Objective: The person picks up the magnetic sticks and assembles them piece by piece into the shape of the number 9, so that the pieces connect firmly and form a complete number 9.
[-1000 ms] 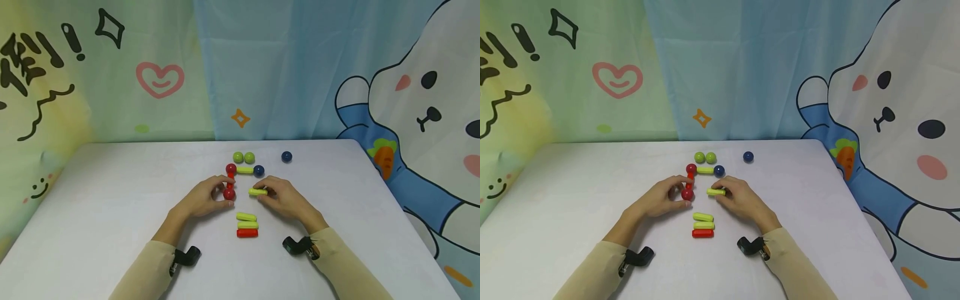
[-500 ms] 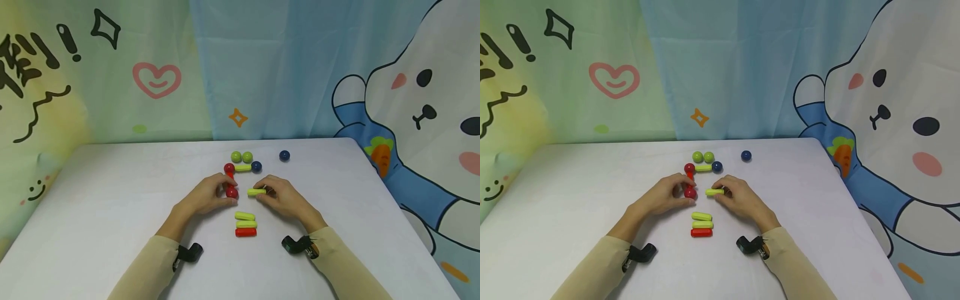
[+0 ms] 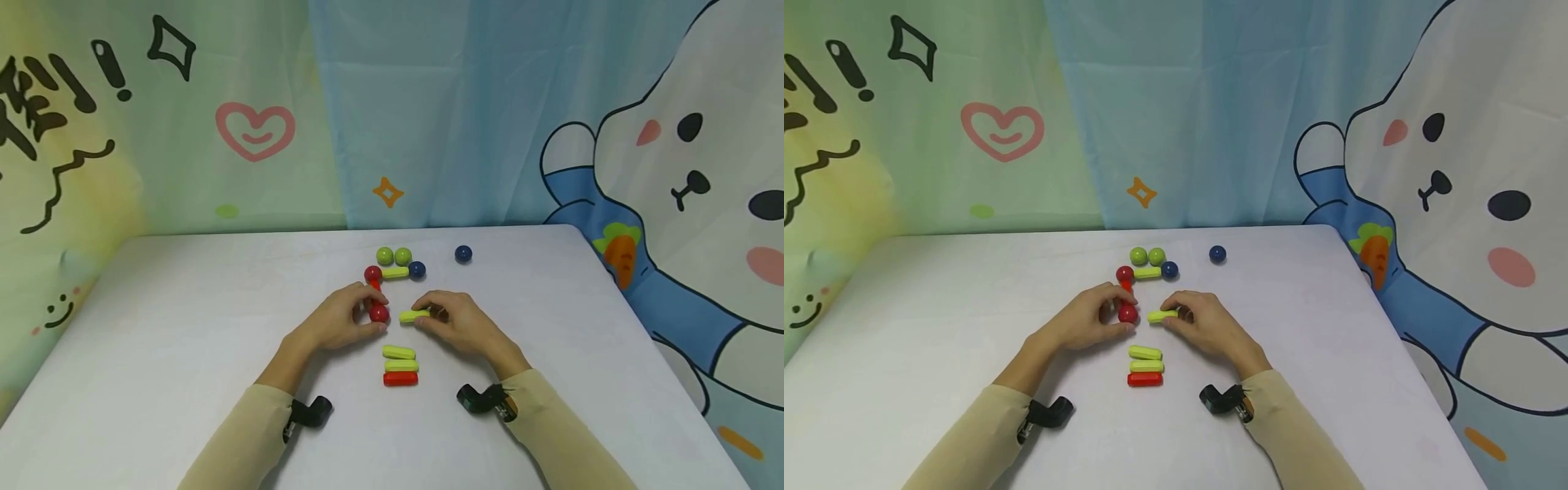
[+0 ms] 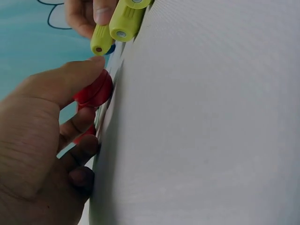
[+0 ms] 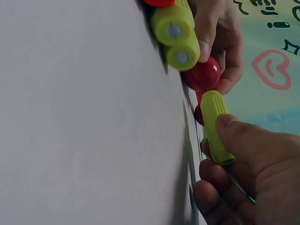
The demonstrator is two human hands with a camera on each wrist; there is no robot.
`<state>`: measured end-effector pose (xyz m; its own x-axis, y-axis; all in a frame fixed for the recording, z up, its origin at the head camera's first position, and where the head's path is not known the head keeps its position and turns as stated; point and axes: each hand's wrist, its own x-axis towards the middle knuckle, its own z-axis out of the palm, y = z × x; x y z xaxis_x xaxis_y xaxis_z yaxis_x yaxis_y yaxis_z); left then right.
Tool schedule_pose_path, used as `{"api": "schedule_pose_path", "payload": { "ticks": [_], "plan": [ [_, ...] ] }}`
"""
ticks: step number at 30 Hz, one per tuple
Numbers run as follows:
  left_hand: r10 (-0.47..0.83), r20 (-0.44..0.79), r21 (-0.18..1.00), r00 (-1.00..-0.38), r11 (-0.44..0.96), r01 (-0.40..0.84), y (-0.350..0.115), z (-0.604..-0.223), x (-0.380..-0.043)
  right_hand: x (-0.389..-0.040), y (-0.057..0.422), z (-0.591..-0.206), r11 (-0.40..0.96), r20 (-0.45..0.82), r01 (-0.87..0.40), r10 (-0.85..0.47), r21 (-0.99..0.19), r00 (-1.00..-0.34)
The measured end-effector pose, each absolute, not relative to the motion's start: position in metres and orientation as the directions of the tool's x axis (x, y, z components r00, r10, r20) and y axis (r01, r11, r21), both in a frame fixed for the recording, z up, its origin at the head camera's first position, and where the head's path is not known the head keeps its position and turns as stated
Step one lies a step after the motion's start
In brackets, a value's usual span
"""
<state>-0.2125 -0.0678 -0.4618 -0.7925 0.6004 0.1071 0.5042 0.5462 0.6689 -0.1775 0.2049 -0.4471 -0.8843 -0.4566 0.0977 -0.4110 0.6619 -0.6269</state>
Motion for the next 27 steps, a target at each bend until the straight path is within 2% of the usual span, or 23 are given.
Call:
{"api": "schedule_pose_path", "payload": {
  "ticks": [10, 27],
  "plan": [
    [0.598, 0.108, 0.675, -0.794, 0.543, 0.500, -0.072, -0.465, -0.214, -0.183, 0.195, -0.453, 0.635, 0.153, -0.441, -0.456, -0.634, -0.877],
    [0.594, 0.065, 0.700, -0.802, 0.545, 0.461, -0.072, -0.460, -0.213, -0.184, 0.189, -0.456, 0.610, 0.135, -0.425, -0.462, -0.669, -0.876]
  ]
}}
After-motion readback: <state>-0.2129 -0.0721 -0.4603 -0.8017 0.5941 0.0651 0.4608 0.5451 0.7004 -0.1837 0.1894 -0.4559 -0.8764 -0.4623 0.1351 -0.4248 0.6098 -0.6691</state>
